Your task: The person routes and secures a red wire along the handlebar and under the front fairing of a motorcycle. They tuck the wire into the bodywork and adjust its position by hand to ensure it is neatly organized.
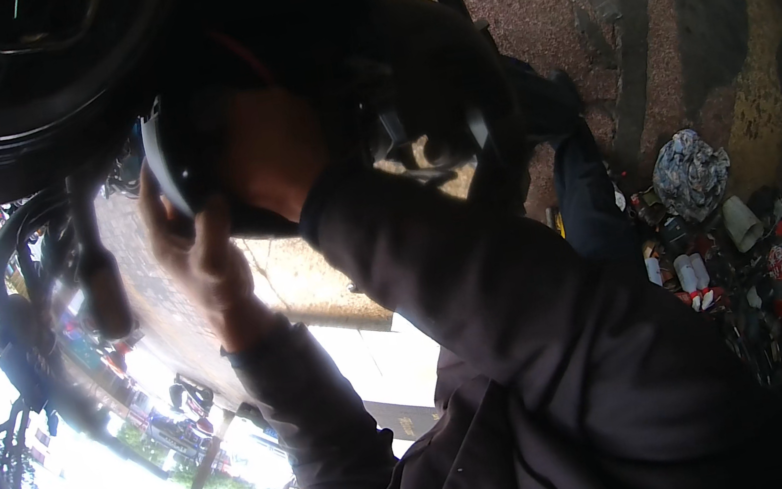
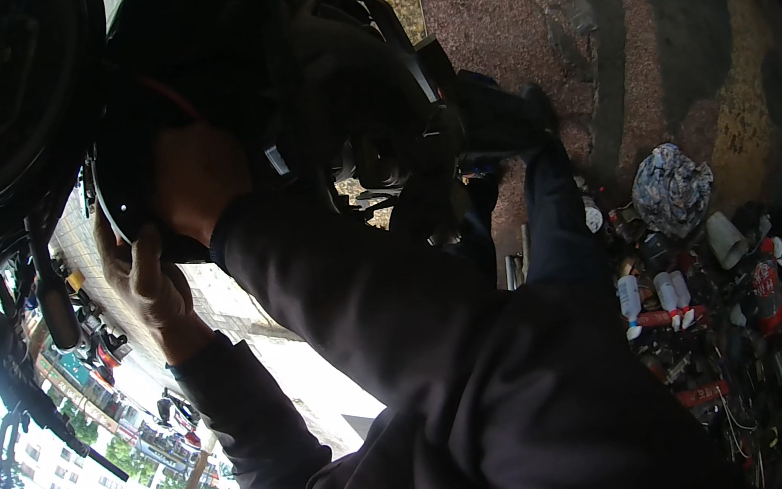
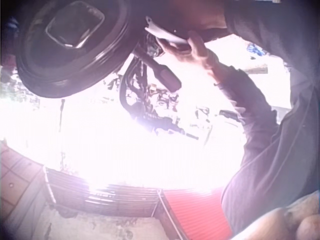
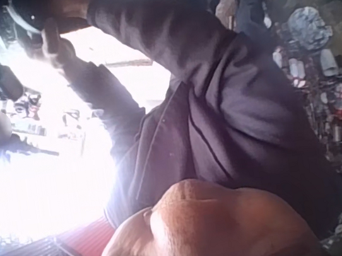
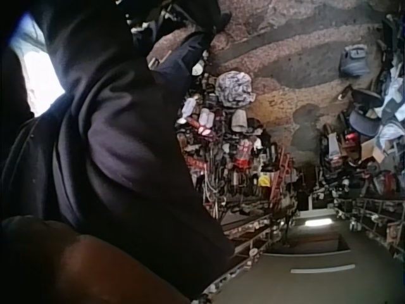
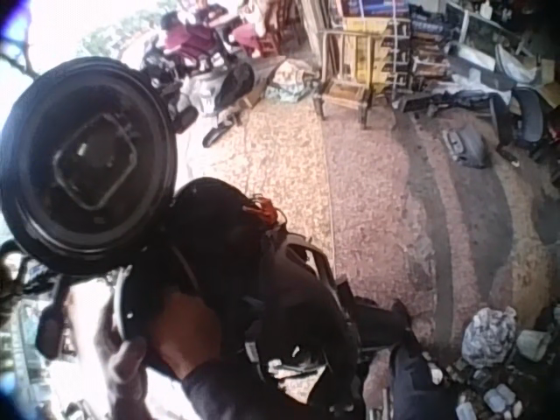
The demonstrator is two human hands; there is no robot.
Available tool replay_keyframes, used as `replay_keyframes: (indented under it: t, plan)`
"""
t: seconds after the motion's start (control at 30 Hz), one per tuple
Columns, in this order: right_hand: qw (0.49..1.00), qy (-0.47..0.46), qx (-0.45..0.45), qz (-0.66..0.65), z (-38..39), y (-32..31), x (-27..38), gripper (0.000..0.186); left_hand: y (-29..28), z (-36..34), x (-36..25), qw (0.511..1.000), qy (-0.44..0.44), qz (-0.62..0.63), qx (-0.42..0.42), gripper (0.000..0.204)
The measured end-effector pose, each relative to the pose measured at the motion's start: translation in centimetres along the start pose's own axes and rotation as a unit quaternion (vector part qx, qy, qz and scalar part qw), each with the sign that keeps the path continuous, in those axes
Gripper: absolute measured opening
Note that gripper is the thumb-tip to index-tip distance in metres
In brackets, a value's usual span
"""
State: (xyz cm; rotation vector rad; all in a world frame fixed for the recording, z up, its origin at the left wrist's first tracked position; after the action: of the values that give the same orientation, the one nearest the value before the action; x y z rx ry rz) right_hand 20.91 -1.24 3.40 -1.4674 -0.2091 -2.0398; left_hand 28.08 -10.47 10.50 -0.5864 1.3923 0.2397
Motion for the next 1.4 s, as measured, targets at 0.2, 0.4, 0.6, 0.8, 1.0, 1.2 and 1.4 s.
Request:
replay_keyframes:
  t: [0.2,0.4,0.6,0.8,1.0,1.2,1.4]
  plan:
    - [0.999,-0.029,0.012,0.015,-0.8,0.5,0.0,0.029,0.2,0.1,0.3,1.000,-0.001,-0.003,-0.001,0.087]
    - [0.998,-0.049,0.036,0.028,-1.4,0.8,0.1,0.029,0.0,-0.1,0.2,0.999,-0.023,-0.029,0.001,0.090]
    - [1.000,-0.019,-0.022,-0.002,-0.4,0.5,0.2,0.023,0.1,-0.1,0.1,0.999,-0.023,-0.038,-0.003,0.091]
    - [0.995,-0.057,-0.023,0.074,-0.3,0.5,0.6,0.024,0.0,0.2,0.4,0.999,-0.016,-0.032,-0.004,0.091]
    - [0.977,-0.108,-0.012,0.182,-0.3,0.3,1.2,0.024,0.2,-0.6,0.4,0.999,-0.025,0.009,0.034,0.101]
    - [0.980,-0.101,-0.007,0.174,-0.5,0.7,0.7,0.023,0.5,-1.9,1.0,0.999,-0.002,0.031,0.034,0.099]
    - [0.962,-0.162,-0.095,0.197,-1.0,1.3,0.8,0.023,-0.1,-1.7,1.0,1.000,-0.010,0.011,0.028,0.101]
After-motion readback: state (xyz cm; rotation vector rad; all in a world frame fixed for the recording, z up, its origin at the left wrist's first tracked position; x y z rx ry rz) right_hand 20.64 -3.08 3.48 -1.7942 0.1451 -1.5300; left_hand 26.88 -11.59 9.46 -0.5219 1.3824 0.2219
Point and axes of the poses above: each hand's wrist, its own z-axis away from the middle knuckle, its own y-axis out of the palm, x = y × z, the point moved 5 cm from there along -z, towards the middle knuckle, and after that the axes turned 13 degrees about z, right-handed, at the moved point
